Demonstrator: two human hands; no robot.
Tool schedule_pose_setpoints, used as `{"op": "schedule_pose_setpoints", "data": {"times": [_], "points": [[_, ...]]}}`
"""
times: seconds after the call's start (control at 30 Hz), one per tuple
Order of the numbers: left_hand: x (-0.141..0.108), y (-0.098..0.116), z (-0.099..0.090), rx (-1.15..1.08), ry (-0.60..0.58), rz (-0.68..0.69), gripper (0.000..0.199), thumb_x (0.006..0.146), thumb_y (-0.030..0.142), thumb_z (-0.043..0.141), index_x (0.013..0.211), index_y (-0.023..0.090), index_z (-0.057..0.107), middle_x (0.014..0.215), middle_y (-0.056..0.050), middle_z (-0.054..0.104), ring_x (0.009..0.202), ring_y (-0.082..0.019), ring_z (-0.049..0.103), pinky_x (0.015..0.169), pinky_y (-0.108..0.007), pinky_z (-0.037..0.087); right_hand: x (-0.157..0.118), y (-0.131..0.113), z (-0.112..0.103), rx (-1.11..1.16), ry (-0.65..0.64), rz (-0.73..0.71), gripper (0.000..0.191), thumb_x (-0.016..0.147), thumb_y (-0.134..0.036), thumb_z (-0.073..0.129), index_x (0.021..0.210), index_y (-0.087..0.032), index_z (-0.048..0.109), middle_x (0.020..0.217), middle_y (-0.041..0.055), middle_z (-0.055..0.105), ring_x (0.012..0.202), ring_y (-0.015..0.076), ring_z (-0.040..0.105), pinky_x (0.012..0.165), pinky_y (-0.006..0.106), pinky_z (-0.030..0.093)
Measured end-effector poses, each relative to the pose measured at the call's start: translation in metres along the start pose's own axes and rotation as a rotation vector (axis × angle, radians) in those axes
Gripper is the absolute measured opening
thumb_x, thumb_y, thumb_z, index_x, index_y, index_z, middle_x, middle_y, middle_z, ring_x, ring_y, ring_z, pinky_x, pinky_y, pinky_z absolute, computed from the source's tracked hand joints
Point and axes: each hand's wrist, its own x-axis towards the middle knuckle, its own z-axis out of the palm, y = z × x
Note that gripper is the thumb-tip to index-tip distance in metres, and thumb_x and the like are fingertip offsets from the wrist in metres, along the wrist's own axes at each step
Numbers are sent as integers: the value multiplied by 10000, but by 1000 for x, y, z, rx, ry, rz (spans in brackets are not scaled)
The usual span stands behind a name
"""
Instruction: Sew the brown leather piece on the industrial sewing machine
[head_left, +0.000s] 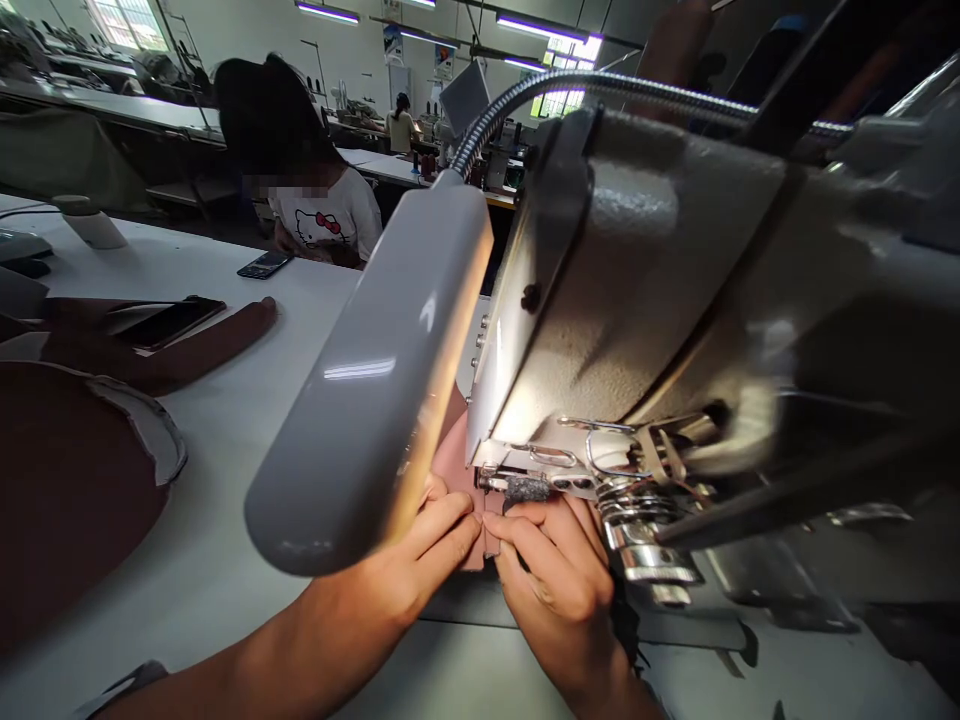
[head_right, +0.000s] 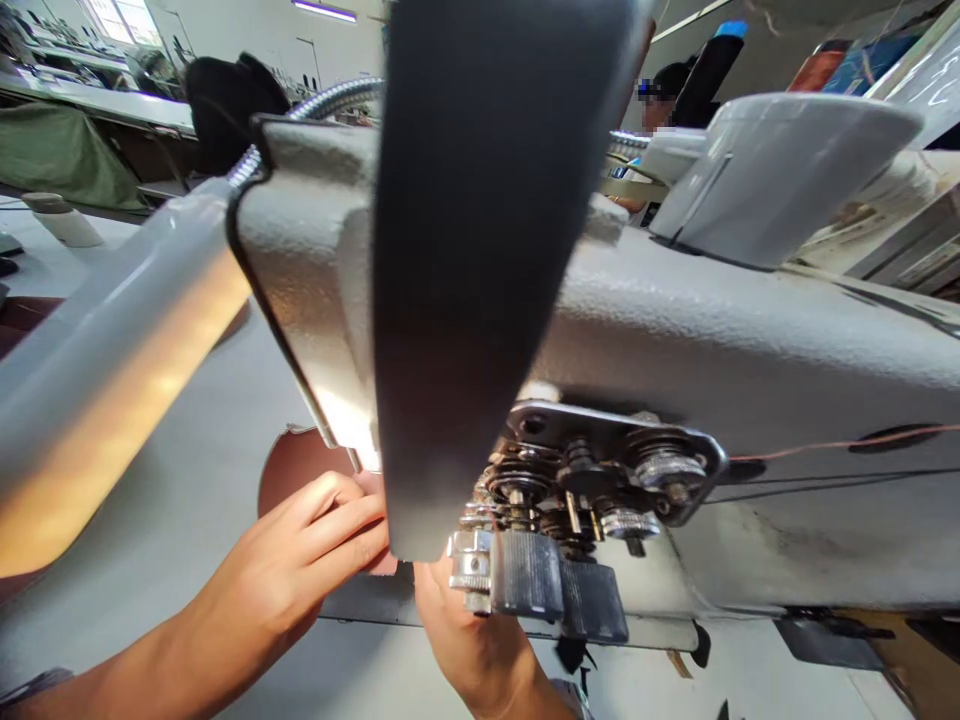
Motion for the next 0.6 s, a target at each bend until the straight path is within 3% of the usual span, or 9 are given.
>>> {"op": "schedule_pose_setpoints", "data": {"times": [0.2,0.43,0.6], "points": [[11,-11,-10,14,34,95,311,959,46,314,1045,171,585,1020,-57,610,931,-192,489,777,-295,453,2,0,-1,-26,0,1,197,779,-9,580,774,-187,664,678,31,609,679,165,577,718,317,474],[17,-28,-1,-108,136,182,309,984,105,335,1039,168,633,1016,-52,651,967,-192,503,867,-323,461,0,1,1,-68,-38,24,152,827,-94,589,794,-201,692,700,43,644,696,171,592,724,320,495],[24,-34,0,-130,225,228,313,947,50,364,979,159,656,884,-55,670,861,-178,529,776,-291,477,2,2,1,-101,-65,30,134,847,-144,598,892,-216,702,783,48,677,759,181,620,783,325,500]]}}
